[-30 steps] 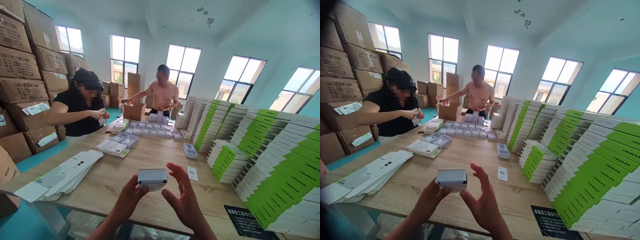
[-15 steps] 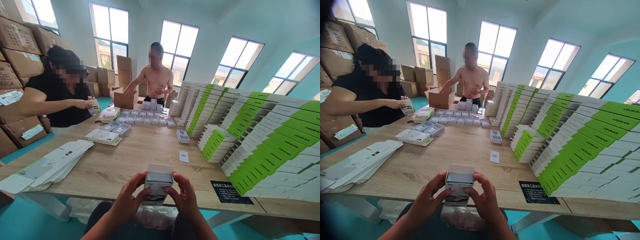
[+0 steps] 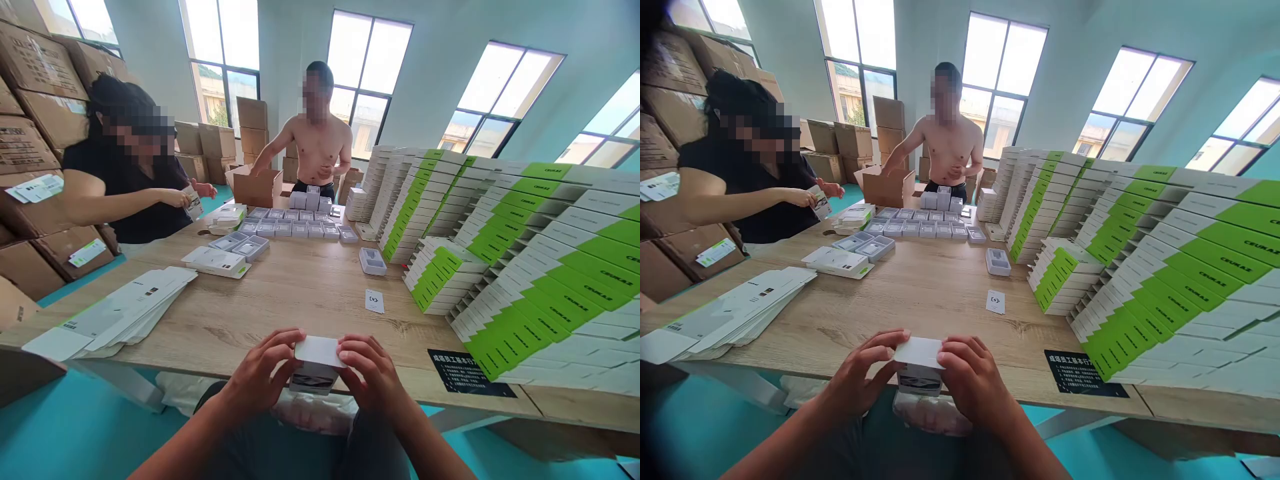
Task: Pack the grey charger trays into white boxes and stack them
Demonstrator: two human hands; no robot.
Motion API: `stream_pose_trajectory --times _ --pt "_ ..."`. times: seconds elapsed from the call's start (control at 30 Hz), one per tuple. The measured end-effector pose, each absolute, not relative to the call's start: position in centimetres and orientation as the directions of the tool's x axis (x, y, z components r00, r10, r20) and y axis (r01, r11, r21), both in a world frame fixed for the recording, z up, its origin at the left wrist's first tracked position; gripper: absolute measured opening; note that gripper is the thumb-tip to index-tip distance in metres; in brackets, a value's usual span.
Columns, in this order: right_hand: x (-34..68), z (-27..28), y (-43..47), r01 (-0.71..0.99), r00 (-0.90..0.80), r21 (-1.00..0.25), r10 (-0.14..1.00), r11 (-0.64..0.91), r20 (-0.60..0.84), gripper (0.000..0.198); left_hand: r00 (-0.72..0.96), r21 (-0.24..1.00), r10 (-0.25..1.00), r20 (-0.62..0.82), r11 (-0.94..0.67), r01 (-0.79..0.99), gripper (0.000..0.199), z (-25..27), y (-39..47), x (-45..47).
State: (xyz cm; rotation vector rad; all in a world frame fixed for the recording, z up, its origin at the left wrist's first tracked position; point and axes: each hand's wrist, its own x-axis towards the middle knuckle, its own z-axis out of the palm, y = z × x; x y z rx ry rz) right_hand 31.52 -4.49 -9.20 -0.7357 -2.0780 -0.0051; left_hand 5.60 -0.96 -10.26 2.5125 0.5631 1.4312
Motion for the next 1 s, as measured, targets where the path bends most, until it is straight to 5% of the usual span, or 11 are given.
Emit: stream_pose_trajectory --times 0.1,0.33,0.53,0.67,0.8,1.0 --pt "31.1 -7.9 -5.1 0.572 -0.436 -0.303 0.596 0.762 0.675 0.023 0.498 0.367 0.441 0.747 -0.898 0.244 0.038 -9.5 -1.5 5.5" --pt "29.8 -5.8 -5.7 0.556 -0.238 -0.670 0.867 0.491 0.437 0.006 0.351 0.739 0.837 0.420 -0.539 0.403 0.003 -6.6 -3.1 6.8" --pt "29.5 -6.1 -5.5 0.515 -0.123 -0.771 0.923 0.373 0.364 0.008 0.260 0.790 0.856 0.447 -0.514 0.334 0.016 -6.6 -3.0 7.8" --pt "29.9 -5.8 -5.5 0.513 -0.211 -0.721 0.883 0.466 0.420 0.007 0.294 0.758 0.840 0.457 -0.540 0.365 0.018 -6.3 -2.9 7.4" --pt "31.0 -6.6 -5.1 0.522 -0.361 -0.538 0.743 0.662 0.564 0.008 0.356 0.674 0.779 0.517 -0.626 0.391 0.020 -6.7 -2.7 6.8" --pt "31.9 -8.5 -4.5 0.542 -0.452 -0.276 0.552 0.794 0.701 0.025 0.481 0.379 0.473 0.739 -0.881 0.284 0.032 -8.3 -1.0 5.4"
